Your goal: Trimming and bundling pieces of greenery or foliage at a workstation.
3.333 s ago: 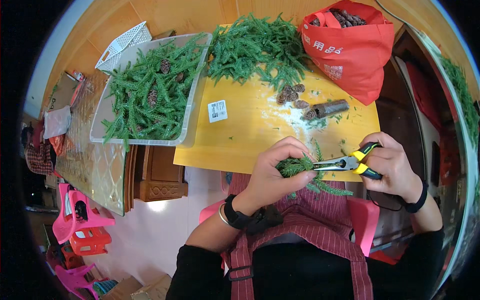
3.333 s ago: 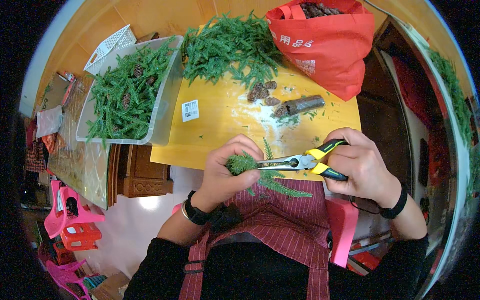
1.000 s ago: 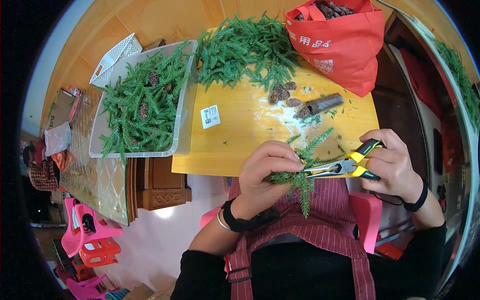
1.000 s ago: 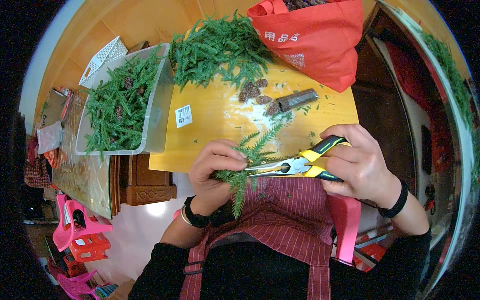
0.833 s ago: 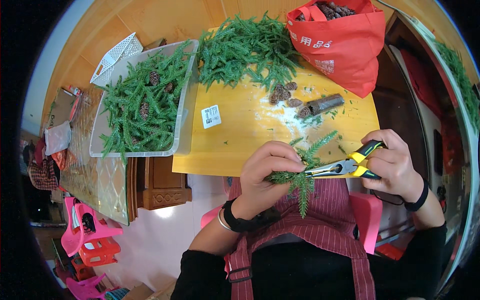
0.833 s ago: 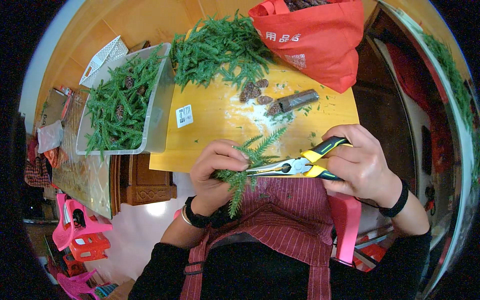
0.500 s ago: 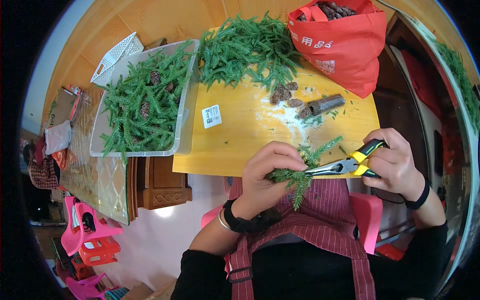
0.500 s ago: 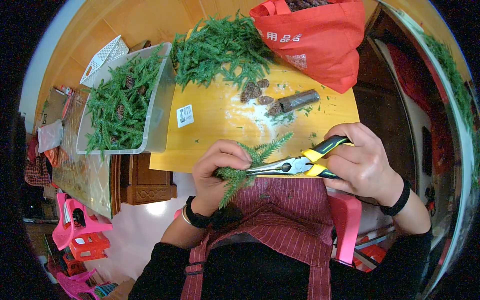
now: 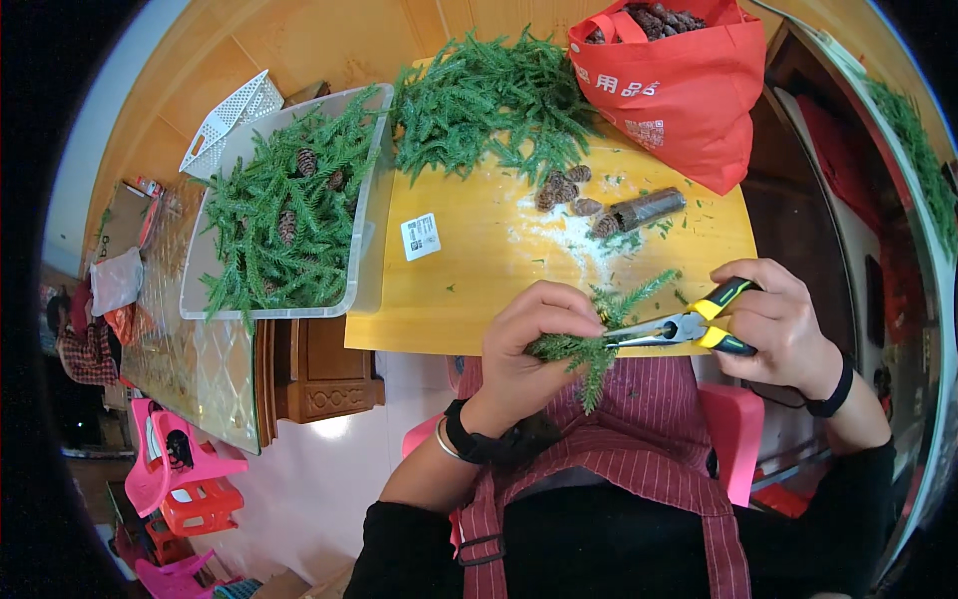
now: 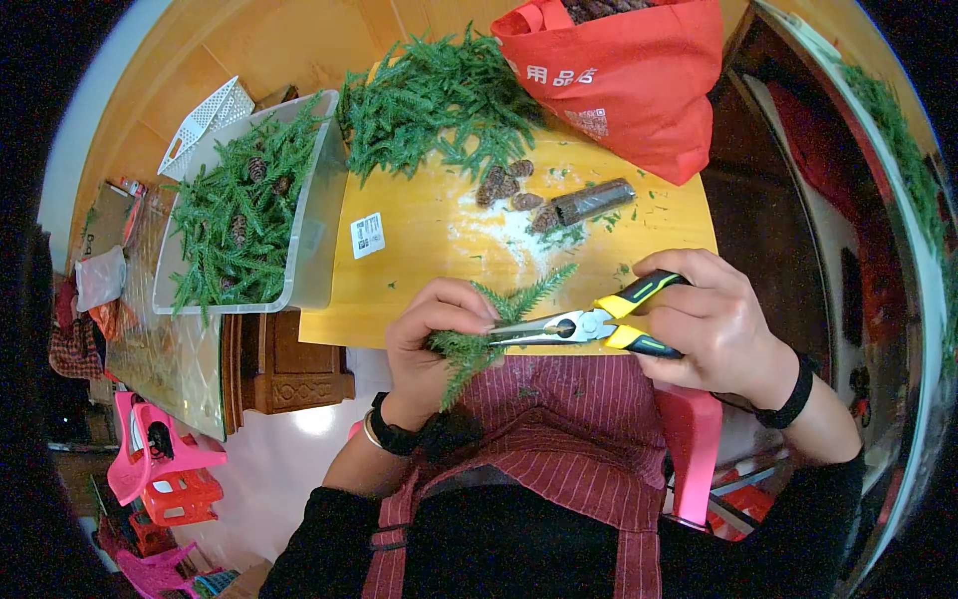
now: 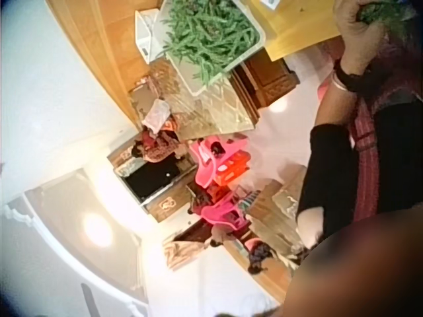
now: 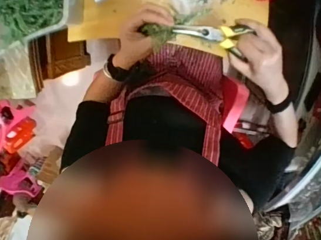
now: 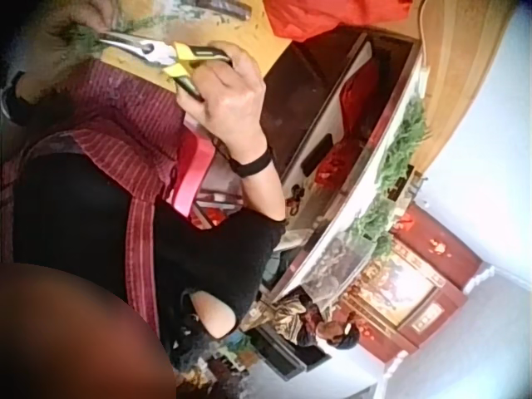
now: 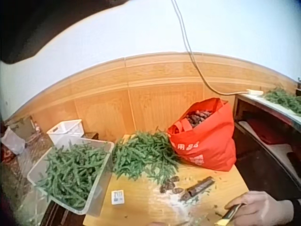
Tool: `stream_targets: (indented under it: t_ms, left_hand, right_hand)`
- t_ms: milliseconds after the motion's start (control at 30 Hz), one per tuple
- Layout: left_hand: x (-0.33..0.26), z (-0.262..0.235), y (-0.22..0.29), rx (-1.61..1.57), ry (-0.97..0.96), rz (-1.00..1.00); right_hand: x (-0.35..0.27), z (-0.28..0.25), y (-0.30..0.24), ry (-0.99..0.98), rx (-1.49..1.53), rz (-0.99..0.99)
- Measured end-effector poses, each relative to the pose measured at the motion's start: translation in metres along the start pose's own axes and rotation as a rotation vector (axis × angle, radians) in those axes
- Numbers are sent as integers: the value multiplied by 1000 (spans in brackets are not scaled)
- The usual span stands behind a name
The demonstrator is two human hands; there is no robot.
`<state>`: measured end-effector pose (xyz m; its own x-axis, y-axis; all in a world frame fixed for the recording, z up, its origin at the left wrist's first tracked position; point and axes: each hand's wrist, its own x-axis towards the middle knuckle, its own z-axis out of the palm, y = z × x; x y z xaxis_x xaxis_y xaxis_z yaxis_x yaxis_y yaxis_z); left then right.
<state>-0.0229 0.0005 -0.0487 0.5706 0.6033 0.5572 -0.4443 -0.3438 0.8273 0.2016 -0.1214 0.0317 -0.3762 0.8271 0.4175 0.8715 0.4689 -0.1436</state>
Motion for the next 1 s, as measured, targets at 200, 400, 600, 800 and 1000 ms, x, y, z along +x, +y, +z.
stream_targets:
  t_ms: [200, 400, 600, 800, 1000]
  left_hand:
    - [2, 1, 1, 96, 17, 85]
    - [1, -1, -2, 37, 1, 63]
    - [-3, -1, -5, -58, -41, -74]
    - [-2, 0, 5, -307, 5, -494]
    - [0, 1, 0, -461, 72, -543]
  right_hand:
    - [2, -2, -1, 19, -32, -10]
    - [1, -5, 0, -4, -18, -30]
    - [-7, -2, 0, -69, 24, 27]
    - [-7, -13, -1, -285, 546, 401]
    - [-10, -17, -1, -220, 683, 663]
